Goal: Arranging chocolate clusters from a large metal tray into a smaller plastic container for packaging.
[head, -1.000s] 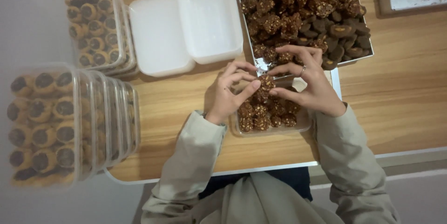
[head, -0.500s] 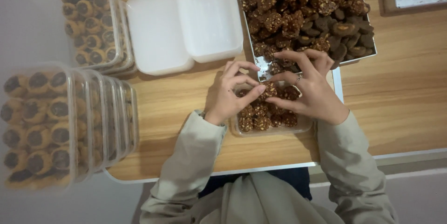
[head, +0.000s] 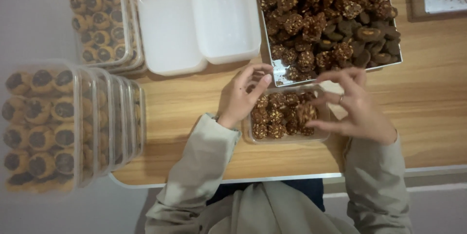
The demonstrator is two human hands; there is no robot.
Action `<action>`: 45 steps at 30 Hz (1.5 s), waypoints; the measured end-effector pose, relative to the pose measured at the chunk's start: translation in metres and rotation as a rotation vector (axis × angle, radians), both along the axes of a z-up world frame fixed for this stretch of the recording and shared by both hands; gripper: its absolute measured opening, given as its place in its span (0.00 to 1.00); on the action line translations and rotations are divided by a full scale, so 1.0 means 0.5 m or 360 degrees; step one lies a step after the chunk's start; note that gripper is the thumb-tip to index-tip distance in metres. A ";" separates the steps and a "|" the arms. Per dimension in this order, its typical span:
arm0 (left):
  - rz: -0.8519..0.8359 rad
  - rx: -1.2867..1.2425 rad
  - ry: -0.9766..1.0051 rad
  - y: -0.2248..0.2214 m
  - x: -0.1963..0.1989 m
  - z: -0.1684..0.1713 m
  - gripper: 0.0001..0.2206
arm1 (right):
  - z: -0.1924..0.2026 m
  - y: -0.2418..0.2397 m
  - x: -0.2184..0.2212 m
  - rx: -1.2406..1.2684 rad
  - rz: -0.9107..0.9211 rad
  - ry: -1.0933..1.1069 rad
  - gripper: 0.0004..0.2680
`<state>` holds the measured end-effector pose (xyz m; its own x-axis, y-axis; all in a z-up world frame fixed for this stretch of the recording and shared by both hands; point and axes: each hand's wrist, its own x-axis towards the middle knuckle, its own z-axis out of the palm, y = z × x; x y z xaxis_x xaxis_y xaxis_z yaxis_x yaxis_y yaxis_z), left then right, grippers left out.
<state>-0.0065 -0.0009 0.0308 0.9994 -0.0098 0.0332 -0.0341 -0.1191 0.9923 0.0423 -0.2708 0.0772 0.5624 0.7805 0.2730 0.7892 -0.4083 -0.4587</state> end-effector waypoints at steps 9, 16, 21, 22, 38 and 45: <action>-0.0053 0.0221 0.0278 -0.004 0.002 0.023 0.18 | -0.029 0.005 -0.040 -0.0289 0.0230 0.0089 0.18; 0.0037 -0.0136 0.0255 -0.006 -0.002 0.014 0.13 | -0.046 0.005 -0.049 -0.0448 0.0164 0.0157 0.16; 0.0024 -0.0173 0.0281 -0.004 0.000 0.017 0.13 | -0.056 0.000 -0.046 -0.0510 0.0200 0.0228 0.16; 0.0016 -0.0160 0.0270 -0.003 0.001 0.014 0.13 | -0.057 -0.001 -0.047 -0.0516 0.0205 0.0227 0.16; -0.0026 0.0188 0.0232 -0.005 0.003 0.011 0.16 | -0.035 -0.017 -0.017 -0.0061 0.0070 0.0083 0.16; 0.0012 0.0210 0.0226 -0.007 0.002 0.018 0.16 | 0.007 -0.007 0.002 0.0096 -0.0480 -0.0183 0.15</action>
